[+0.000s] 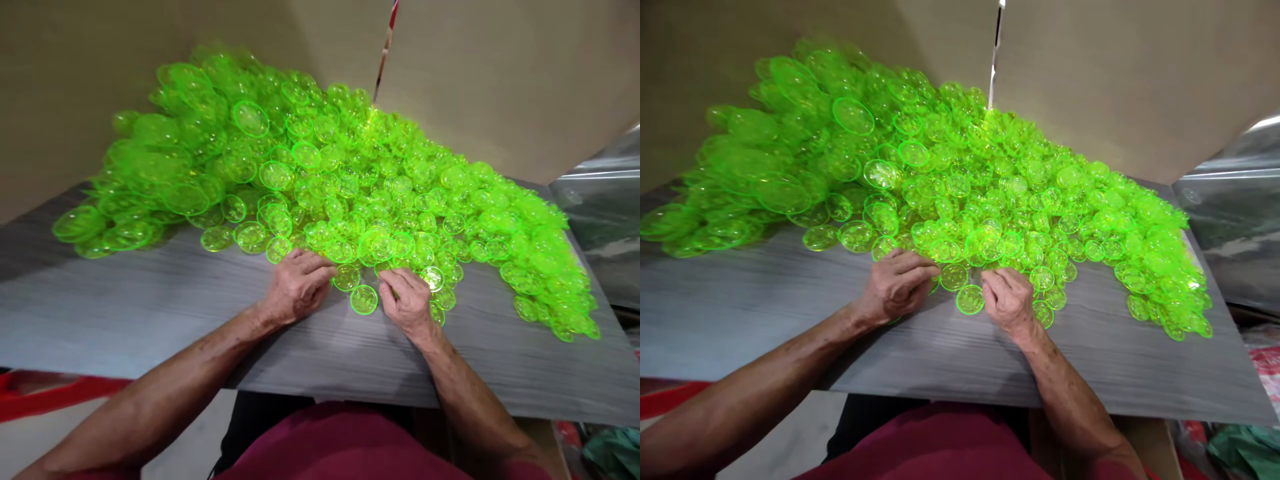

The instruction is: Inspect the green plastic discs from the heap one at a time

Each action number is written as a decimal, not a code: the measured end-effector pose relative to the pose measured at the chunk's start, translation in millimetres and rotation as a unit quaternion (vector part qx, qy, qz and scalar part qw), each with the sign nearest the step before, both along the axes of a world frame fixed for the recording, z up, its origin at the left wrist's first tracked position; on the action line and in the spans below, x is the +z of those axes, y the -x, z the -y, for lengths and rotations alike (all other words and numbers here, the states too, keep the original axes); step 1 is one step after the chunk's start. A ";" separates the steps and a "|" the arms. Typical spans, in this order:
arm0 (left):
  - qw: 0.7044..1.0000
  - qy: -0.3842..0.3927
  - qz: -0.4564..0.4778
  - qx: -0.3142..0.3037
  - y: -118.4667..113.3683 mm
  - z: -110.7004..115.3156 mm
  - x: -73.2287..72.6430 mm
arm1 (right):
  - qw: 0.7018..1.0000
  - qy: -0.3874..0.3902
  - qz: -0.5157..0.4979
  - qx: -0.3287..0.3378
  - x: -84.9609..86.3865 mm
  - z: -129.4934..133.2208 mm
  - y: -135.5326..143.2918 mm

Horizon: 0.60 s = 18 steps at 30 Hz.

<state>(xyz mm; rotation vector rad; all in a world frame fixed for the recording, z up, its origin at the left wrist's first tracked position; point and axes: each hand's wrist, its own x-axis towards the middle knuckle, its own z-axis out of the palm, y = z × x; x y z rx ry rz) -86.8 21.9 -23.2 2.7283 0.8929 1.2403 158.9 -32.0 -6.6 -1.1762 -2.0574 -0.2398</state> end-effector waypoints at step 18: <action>0.862 0.334 0.345 0.165 2.6 -10.4 10.0 | 0.957 0.203 0.207 -0.001 18.0 28.4 19.6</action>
